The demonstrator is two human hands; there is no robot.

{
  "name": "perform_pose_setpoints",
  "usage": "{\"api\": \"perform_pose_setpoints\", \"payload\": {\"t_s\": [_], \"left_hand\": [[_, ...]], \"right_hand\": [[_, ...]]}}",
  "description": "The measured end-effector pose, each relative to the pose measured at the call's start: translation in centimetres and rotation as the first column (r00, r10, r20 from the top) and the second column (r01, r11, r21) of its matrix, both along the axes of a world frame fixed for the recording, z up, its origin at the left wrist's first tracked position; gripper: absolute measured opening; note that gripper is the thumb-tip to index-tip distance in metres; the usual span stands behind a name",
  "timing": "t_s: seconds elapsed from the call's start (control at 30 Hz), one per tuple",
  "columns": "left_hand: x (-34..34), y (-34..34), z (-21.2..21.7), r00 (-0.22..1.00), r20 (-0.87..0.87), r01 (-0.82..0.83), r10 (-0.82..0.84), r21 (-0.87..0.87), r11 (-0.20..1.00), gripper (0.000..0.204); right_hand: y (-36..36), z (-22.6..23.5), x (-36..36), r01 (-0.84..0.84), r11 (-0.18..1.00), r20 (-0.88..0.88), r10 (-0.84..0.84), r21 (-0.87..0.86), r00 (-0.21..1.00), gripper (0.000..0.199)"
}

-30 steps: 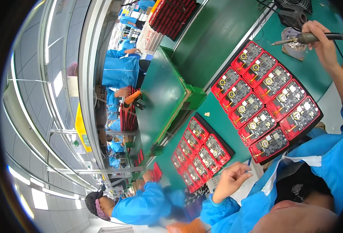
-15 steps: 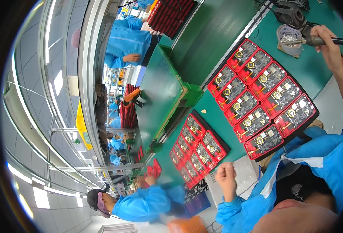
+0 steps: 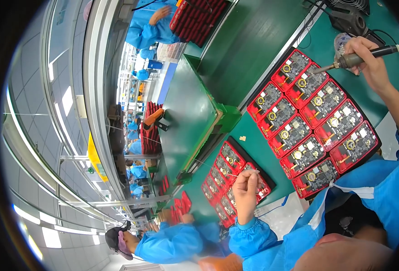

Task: The person solders components onto multiple printed circuit boards arranged in a red tray, using a soldering iron and solder wire.

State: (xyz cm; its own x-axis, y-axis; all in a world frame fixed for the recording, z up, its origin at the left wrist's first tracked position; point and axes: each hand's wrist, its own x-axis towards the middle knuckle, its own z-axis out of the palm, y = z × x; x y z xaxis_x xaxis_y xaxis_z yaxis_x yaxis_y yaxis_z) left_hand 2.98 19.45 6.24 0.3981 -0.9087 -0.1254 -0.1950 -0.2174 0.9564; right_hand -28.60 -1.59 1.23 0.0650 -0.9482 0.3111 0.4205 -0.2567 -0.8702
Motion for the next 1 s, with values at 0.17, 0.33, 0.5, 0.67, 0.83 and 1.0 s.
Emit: {"api": "perform_pose_setpoints", "payload": {"t_s": [0.17,0.33,0.5,0.67,0.83,1.0], "left_hand": [[0.6,-1.8,0.2,1.0,-0.018,0.026,-0.025,0.05,0.998,0.009],[1.3,-4.9,3.2,0.945,0.318,0.086,-0.073,-0.028,0.996,0.008],[2.3,-11.2,2.5,0.89,0.448,0.168,-0.086,-0.147,0.975,0.009],[3.0,-14.2,-1.5,0.875,0.431,0.239,-0.222,0.013,0.971,0.01],[3.8,-10.6,-1.9,0.853,0.429,0.269,-0.297,0.126,0.955,0.009],[2.2,-2.6,0.8,0.777,0.282,0.467,-0.563,0.342,0.815,0.005]], "right_hand": [[-0.9,-1.0,0.0,0.012,1.0,-0.073,-0.014,-0.023,0.997,0.023],[-1.2,-0.6,1.5,0.045,0.996,-0.114,-0.054,-0.081,0.992,0.024],[-2.1,0.9,4.8,-0.01,0.997,-0.191,-0.004,-0.071,0.982,0.024],[-1.8,0.9,7.2,-0.213,0.975,-0.197,0.197,-0.064,0.96,0.025],[-1.4,0.8,3.6,-0.065,0.996,-0.215,0.051,-0.06,0.975,0.025],[0.3,0.9,-4.1,0.218,0.973,-0.11,-0.225,-0.073,0.968,0.024]]}}
